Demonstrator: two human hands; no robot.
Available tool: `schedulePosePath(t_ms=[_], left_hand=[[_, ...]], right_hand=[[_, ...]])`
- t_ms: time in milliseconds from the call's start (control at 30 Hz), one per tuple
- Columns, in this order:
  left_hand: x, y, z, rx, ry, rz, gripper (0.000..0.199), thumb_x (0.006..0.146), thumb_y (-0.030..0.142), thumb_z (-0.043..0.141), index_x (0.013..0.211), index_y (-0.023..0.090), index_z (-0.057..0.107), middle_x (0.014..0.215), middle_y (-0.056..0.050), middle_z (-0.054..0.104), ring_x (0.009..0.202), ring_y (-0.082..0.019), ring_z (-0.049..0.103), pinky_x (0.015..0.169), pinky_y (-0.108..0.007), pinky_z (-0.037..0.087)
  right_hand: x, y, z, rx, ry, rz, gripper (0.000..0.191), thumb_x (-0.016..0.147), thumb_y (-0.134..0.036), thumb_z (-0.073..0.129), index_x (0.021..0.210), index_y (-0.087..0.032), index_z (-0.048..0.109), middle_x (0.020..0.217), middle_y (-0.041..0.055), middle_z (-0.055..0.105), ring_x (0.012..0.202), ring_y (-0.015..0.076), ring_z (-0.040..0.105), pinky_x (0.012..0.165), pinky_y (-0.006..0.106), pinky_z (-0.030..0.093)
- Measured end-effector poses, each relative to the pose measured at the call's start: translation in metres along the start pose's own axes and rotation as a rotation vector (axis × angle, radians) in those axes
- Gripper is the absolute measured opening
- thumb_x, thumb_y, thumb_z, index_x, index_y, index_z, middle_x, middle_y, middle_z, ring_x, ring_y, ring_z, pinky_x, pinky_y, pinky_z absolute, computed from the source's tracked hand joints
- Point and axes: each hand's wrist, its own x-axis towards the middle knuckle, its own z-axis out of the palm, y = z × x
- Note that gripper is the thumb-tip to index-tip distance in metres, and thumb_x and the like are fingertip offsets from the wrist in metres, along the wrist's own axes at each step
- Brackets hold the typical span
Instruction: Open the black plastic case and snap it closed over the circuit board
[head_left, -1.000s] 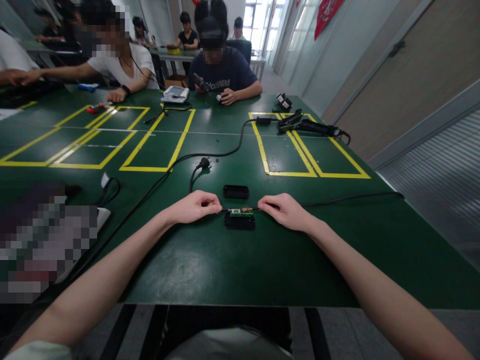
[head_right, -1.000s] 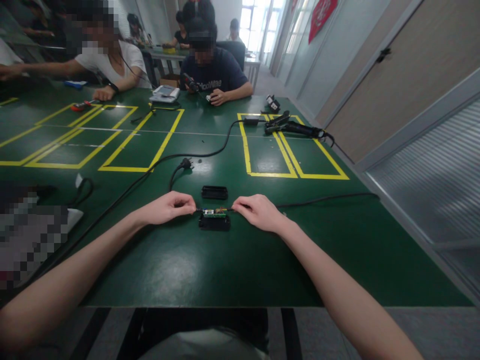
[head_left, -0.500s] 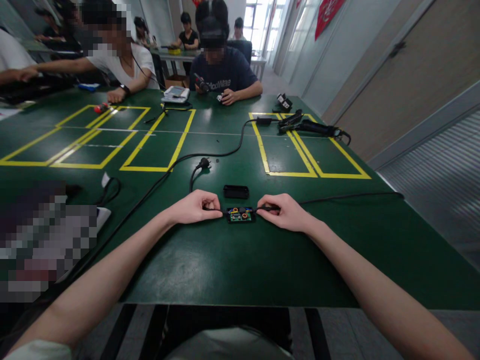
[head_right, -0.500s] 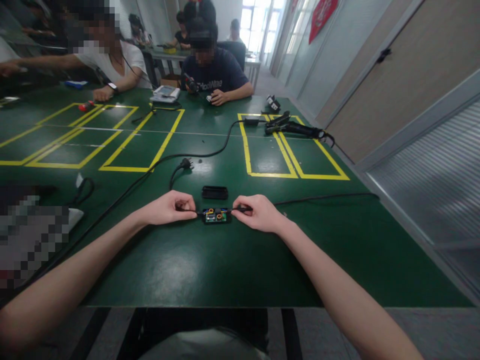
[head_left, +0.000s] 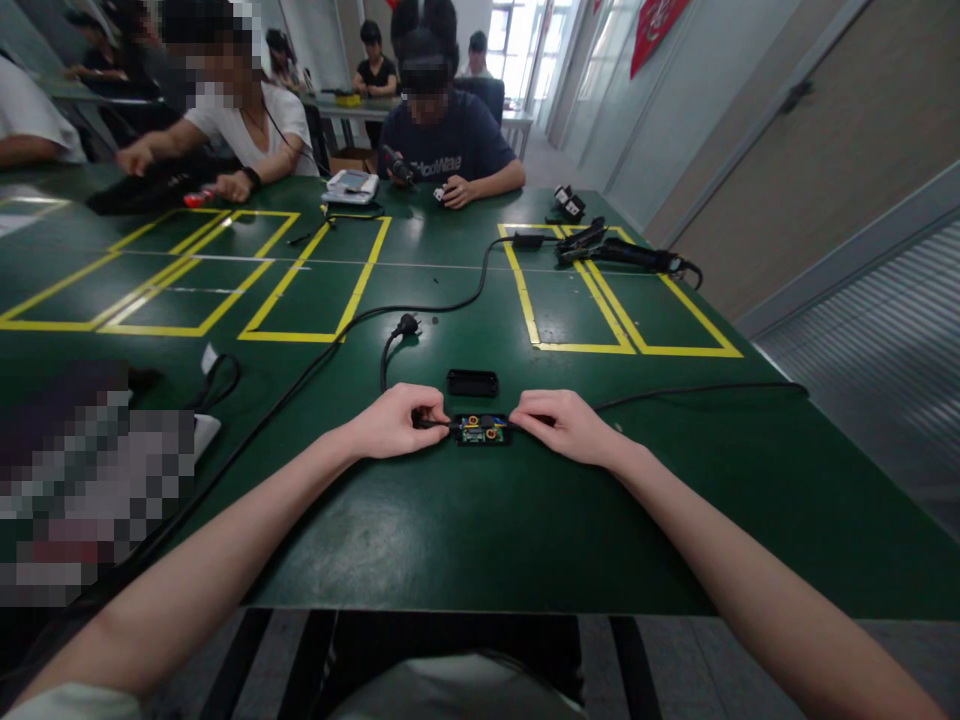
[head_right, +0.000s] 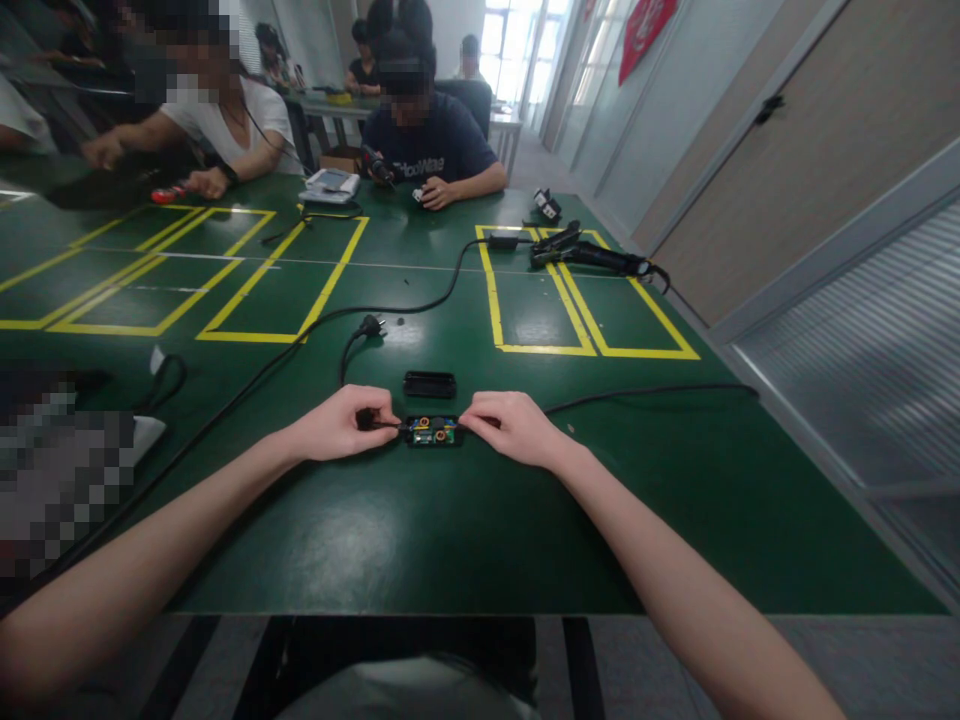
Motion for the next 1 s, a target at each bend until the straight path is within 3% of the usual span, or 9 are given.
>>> schedulePosePath(t_ms=[167, 433, 600, 667, 733, 800, 867, 1000], left_hand=[[0.002, 0.002, 0.001, 0.066, 0.024, 0.078, 0.028, 0.093, 0.031, 0.062, 0.069, 0.017, 0.059, 0.072, 0.0, 0.06, 0.07, -0.014, 0.055, 0.069, -0.026, 0.041], [0.004, 0.007, 0.005, -0.042, 0.036, -0.083, 0.025, 0.086, 0.032, 0.067, 0.068, 0.017, 0.061, 0.072, 0.002, 0.054, 0.063, -0.011, 0.049, 0.059, -0.024, 0.037], [0.005, 0.009, 0.008, -0.046, 0.055, -0.152, 0.013, 0.086, 0.03, 0.068, 0.09, 0.018, 0.067, 0.067, 0.005, 0.054, 0.06, -0.012, 0.05, 0.06, -0.025, 0.04], [0.005, 0.006, 0.008, 0.013, 0.07, -0.15, 0.02, 0.088, 0.03, 0.067, 0.104, 0.018, 0.068, 0.071, 0.004, 0.059, 0.064, -0.013, 0.053, 0.064, -0.027, 0.043], [0.006, 0.002, 0.008, 0.121, 0.103, -0.128, 0.032, 0.089, 0.032, 0.066, 0.119, 0.019, 0.067, 0.081, 0.001, 0.063, 0.073, -0.017, 0.057, 0.072, -0.03, 0.046], [0.005, -0.003, 0.009, 0.229, 0.137, -0.094, 0.046, 0.09, 0.035, 0.066, 0.134, 0.02, 0.064, 0.098, -0.004, 0.066, 0.087, -0.021, 0.059, 0.083, -0.036, 0.049], [0.005, -0.006, 0.009, 0.323, 0.136, -0.057, 0.047, 0.094, 0.038, 0.064, 0.138, 0.024, 0.064, 0.112, -0.008, 0.065, 0.102, -0.026, 0.059, 0.094, -0.043, 0.048], [0.004, -0.007, 0.011, 0.382, 0.084, -0.005, 0.036, 0.1, 0.036, 0.058, 0.131, 0.025, 0.071, 0.118, -0.009, 0.064, 0.111, -0.028, 0.057, 0.1, -0.046, 0.044]], right_hand=[[0.0, 0.001, -0.001, 0.021, -0.009, -0.008, 0.036, 0.105, -0.037, 0.055, 0.079, -0.02, 0.071, 0.076, 0.0033, 0.066, 0.069, 0.0162, 0.061, 0.066, 0.029, 0.043], [0.002, 0.0, -0.002, 0.007, -0.004, 0.057, 0.029, 0.101, -0.038, 0.064, 0.079, -0.021, 0.073, 0.08, 0.0038, 0.071, 0.079, 0.0194, 0.063, 0.078, 0.036, 0.044], [0.002, -0.001, -0.001, -0.012, 0.051, 0.173, 0.022, 0.094, -0.041, 0.072, 0.086, -0.022, 0.074, 0.084, 0.0042, 0.069, 0.079, 0.0204, 0.063, 0.075, 0.035, 0.048], [0.002, 0.0, 0.0, -0.038, 0.094, 0.191, 0.023, 0.093, -0.045, 0.072, 0.098, -0.022, 0.075, 0.093, 0.0063, 0.07, 0.083, 0.022, 0.065, 0.075, 0.036, 0.052], [0.002, 0.002, 0.002, -0.079, 0.138, 0.175, 0.034, 0.094, -0.046, 0.07, 0.118, -0.023, 0.072, 0.113, 0.0106, 0.07, 0.1, 0.0264, 0.067, 0.086, 0.041, 0.055], [0.002, 0.006, 0.006, -0.139, 0.143, 0.146, 0.044, 0.098, -0.046, 0.064, 0.138, -0.026, 0.065, 0.138, 0.0133, 0.064, 0.123, 0.0312, 0.061, 0.102, 0.05, 0.052], [0.001, 0.009, 0.01, -0.198, 0.112, 0.126, 0.045, 0.102, -0.043, 0.058, 0.145, -0.03, 0.061, 0.152, 0.0122, 0.057, 0.137, 0.0334, 0.054, 0.114, 0.06, 0.041], [0.001, 0.013, 0.015, -0.18, 0.098, 0.085, 0.033, 0.104, -0.038, 0.055, 0.133, -0.033, 0.07, 0.147, 0.0091, 0.064, 0.136, 0.0325, 0.056, 0.121, 0.069, 0.025]])
